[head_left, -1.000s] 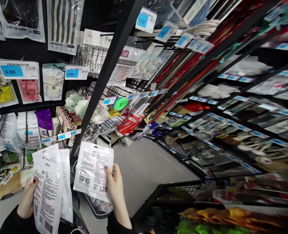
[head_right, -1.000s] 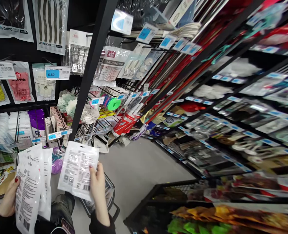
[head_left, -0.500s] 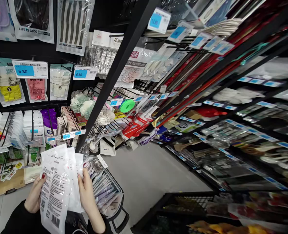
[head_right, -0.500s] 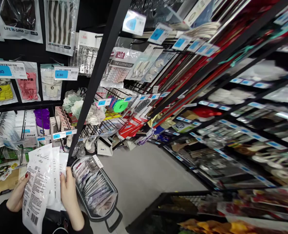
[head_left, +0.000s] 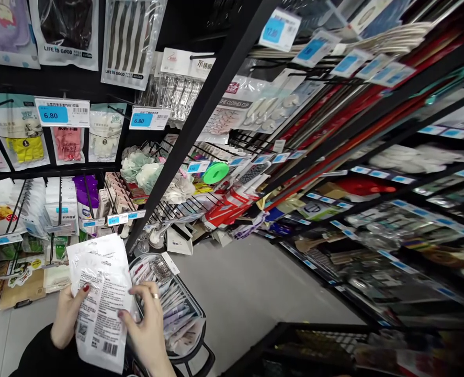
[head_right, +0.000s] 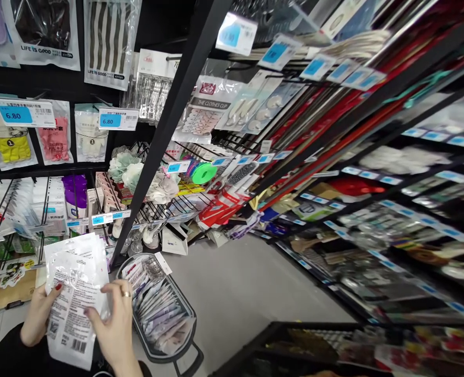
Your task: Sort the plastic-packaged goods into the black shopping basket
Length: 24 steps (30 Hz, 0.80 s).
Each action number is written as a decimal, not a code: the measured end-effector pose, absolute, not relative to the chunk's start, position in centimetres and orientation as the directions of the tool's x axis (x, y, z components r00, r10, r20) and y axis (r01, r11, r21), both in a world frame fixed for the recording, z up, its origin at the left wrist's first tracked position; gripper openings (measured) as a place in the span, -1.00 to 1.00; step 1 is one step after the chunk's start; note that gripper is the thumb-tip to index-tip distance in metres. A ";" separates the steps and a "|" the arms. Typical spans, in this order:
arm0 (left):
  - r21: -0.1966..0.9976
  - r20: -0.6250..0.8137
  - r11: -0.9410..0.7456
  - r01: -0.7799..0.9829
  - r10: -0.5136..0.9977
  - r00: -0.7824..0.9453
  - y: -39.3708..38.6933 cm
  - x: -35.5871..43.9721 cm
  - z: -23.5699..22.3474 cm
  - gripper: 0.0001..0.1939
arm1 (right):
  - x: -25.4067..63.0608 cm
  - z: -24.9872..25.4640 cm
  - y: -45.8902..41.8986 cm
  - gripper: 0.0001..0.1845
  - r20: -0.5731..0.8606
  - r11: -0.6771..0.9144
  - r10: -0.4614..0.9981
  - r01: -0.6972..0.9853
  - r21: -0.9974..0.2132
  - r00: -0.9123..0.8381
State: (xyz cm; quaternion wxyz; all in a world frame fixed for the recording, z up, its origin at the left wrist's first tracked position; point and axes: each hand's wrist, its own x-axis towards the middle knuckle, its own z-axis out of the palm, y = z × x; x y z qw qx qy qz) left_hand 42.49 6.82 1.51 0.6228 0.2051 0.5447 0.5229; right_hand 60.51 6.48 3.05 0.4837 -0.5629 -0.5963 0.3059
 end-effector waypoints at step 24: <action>0.926 -0.328 0.219 -0.306 0.868 -0.372 7.0 41.4 0.8 -0.63 | 64.2 3.5 8.3 -0.52 -0.138 -0.014 0.949 -0.396 -0.918 0.285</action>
